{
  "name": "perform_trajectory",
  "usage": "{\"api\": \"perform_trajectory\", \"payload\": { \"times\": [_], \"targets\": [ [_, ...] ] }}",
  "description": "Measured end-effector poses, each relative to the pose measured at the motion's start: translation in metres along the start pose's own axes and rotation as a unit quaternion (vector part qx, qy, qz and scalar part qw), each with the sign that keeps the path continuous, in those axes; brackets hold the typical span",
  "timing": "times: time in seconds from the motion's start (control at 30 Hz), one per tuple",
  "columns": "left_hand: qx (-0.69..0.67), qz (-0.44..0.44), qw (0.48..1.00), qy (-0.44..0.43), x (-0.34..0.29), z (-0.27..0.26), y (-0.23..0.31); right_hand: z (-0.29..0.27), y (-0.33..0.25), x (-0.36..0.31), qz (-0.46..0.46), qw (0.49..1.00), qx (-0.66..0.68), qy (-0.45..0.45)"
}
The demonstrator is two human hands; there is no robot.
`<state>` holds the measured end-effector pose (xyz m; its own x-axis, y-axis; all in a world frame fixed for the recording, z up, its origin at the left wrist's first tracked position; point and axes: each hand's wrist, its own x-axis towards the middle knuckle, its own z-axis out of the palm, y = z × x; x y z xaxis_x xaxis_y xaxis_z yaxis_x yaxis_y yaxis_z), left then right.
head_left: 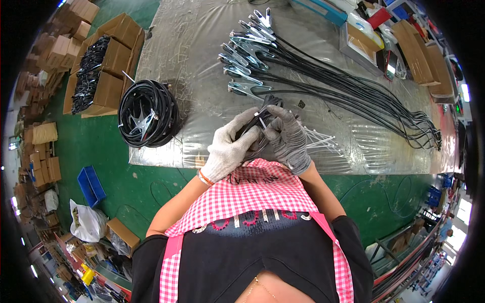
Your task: Gathering and coiling multiple long black cables, then securing each coil with a white zip tie.
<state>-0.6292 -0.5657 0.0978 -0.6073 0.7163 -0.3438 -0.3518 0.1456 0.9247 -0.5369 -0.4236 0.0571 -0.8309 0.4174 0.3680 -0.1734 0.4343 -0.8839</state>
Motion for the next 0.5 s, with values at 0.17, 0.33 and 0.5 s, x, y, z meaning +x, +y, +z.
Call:
{"api": "perform_trajectory", "payload": {
  "times": [0.17,0.33,0.5],
  "targets": [
    [-0.004,-0.01,1.0,-0.019,0.001,0.0,-0.004,0.002,0.002,0.001,0.014,1.0,0.001,0.01],
    [-0.007,-0.014,0.999,-0.034,-0.002,0.0,-0.003,0.004,-0.004,0.012,0.022,0.999,-0.013,0.031],
    [0.0,-0.01,1.0,-0.012,0.001,-0.003,-0.002,0.0,-0.003,0.006,0.025,0.999,0.028,-0.009]
  ]
}}
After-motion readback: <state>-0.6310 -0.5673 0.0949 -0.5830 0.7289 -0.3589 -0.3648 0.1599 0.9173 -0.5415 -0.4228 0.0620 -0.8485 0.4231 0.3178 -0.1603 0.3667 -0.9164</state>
